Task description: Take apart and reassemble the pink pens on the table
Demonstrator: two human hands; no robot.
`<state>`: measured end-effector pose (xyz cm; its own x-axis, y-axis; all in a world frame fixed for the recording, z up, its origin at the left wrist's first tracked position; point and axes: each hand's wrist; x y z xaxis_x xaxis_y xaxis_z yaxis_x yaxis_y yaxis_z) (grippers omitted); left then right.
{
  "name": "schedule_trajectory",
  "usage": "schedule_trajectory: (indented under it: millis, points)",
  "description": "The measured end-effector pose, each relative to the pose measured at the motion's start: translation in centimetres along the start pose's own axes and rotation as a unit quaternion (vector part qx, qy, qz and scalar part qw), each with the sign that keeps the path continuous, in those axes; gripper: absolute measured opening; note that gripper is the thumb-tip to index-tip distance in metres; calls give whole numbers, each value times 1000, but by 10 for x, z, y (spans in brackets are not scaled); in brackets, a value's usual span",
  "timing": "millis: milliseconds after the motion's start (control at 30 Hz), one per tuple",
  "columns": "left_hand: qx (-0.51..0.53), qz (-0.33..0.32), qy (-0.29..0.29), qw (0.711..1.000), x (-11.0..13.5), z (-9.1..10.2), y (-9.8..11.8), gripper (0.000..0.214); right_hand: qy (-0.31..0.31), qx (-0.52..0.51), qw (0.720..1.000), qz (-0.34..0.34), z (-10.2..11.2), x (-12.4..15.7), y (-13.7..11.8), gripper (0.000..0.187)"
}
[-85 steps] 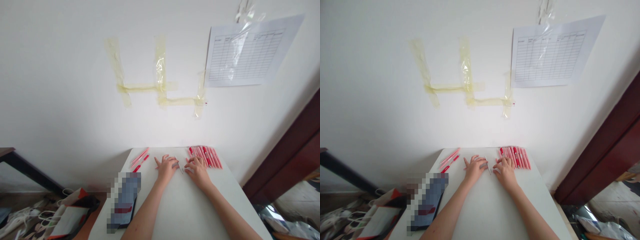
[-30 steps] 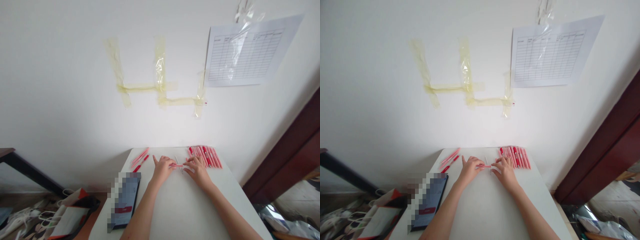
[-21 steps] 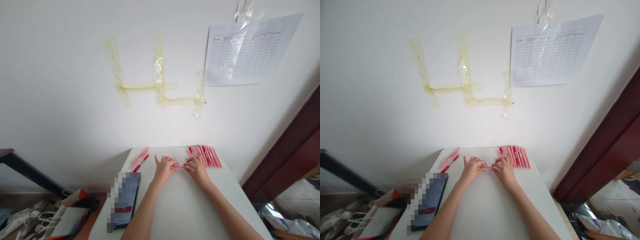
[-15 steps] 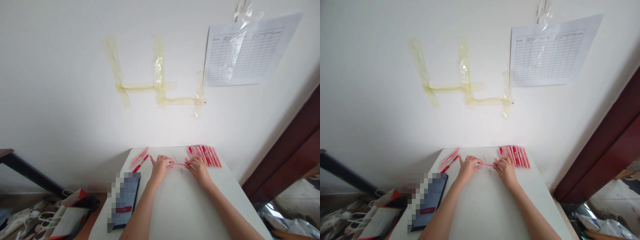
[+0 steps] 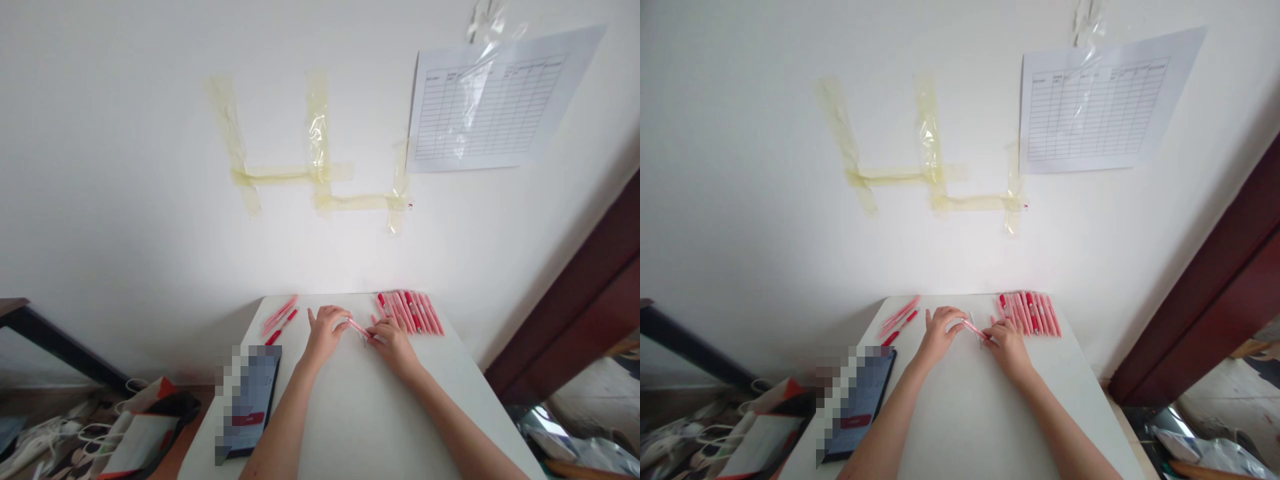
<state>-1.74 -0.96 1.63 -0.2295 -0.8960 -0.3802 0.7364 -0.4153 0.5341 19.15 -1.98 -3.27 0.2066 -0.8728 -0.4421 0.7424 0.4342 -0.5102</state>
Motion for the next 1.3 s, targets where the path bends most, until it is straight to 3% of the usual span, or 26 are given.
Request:
schedule_trajectory:
  millis: [367, 700, 900, 1300]
  points:
    - [-21, -15, 26, 999, -1, -3, -2, 15, 3, -26, 1000, -14, -2, 0, 0, 16]
    - [-4, -7, 22, 1000, -1, -9, -3, 36, 7, -59, 998, -37, -2, 0, -2, 15]
    - [-6, 1, 37, 999, -1, -8, -4, 16, 1, -71, 997, -39, -2, 0, 0, 17]
    - [13, 58, 34, 998, -5, -6, -14, 14, 20, -45, 998, -31, 0, -2, 4, 20]
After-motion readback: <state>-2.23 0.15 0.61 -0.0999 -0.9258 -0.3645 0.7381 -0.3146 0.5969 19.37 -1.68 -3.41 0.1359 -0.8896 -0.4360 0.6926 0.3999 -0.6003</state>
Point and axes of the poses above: each hand's wrist, its own x-axis away from the middle knuckle, its own z-axis out of the back of the hand, y = z × x
